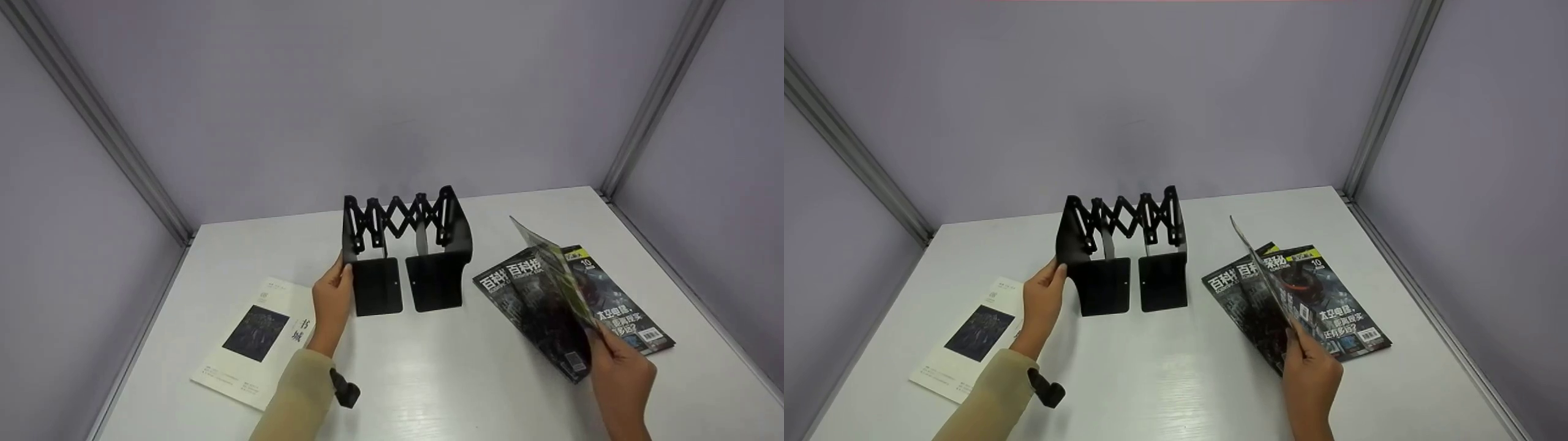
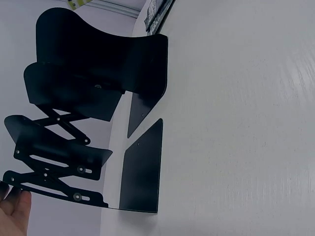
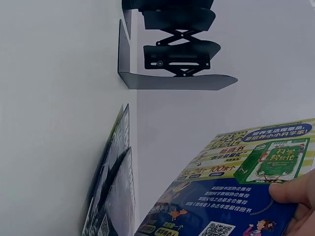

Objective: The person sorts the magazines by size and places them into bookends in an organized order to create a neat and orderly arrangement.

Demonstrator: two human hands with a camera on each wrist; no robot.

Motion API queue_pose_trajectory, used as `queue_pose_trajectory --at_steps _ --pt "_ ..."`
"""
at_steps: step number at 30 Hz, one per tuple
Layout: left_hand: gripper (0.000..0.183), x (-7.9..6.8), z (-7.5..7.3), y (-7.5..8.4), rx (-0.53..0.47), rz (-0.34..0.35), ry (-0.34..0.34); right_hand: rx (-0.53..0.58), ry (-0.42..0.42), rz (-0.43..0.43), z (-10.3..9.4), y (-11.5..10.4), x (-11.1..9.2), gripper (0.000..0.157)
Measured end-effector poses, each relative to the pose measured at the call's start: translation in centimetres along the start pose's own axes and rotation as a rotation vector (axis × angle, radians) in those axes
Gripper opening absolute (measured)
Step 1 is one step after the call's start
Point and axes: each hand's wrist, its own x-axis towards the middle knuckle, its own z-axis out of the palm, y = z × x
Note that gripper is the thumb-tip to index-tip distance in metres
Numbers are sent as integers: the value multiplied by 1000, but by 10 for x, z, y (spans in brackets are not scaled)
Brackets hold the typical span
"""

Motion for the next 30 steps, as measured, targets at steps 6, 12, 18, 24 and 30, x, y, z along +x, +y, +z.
queue_pose_trajectory --at_steps 6,12,18,24,30 --pt "36 0 0 0 10 1 2 47 19 2 -1 -8 -2 18" --pt "38 0 0 0 -22 -42 -14 110 19 14 -3 -15 -4 20" --pt "38 0 0 0 -20 -46 -17 151 10 76 -5 -26 -7 23" --pt "38 0 0 0 -47 -34 -17 150 -11 123 -8 -36 -10 24" --pt "37 0 0 0 -46 -26 -8 187 -2 118 -11 -45 -12 24"
